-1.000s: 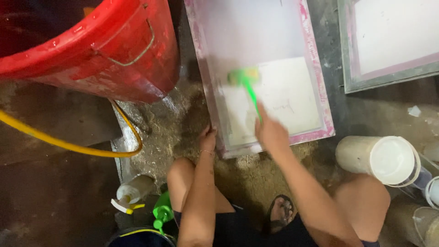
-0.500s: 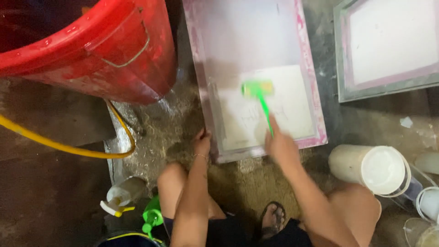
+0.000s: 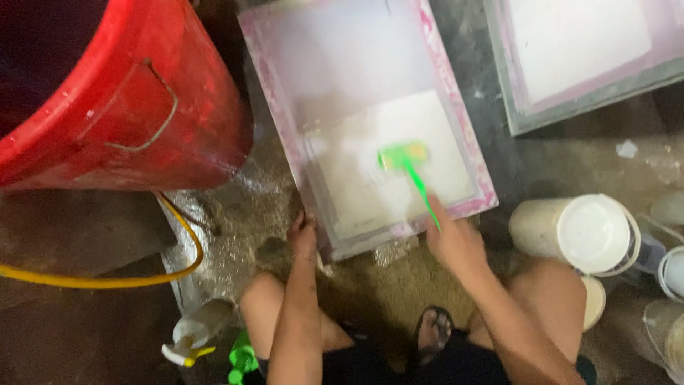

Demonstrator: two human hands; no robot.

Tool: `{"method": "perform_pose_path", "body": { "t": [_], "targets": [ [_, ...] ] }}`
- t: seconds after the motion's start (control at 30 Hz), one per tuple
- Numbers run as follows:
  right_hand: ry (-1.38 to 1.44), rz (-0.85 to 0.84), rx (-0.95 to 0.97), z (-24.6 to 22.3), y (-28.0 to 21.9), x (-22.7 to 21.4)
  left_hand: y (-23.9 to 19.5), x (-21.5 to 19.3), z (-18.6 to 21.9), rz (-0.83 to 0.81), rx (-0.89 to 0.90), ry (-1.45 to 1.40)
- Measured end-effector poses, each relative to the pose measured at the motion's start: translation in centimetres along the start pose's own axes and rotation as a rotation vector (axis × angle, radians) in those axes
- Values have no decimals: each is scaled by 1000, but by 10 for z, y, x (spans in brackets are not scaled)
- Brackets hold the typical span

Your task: Scrubbing screen printing frames with a brush and cleaning solution to remove ink or emulsion.

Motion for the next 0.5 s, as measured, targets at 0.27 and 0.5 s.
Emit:
{"method": "perform_pose_path", "body": {
  "t": [0.27,0.5],
  "targets": [
    [79,112,-43,11,8,-29,-22,4,17,-29,3,78],
    [-172,-15,80,63,-21,20,-41,2,24,44,-42,86]
  ]
}}
Point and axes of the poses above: each hand's wrist, its own y-axis towards the middle knuckle, its own x-axis out of the palm, z = x × y, the point moved 8 cm from there along y, towards the middle knuckle, and after that the axes turned 14 degrees about -y, right-handed, at the moved point
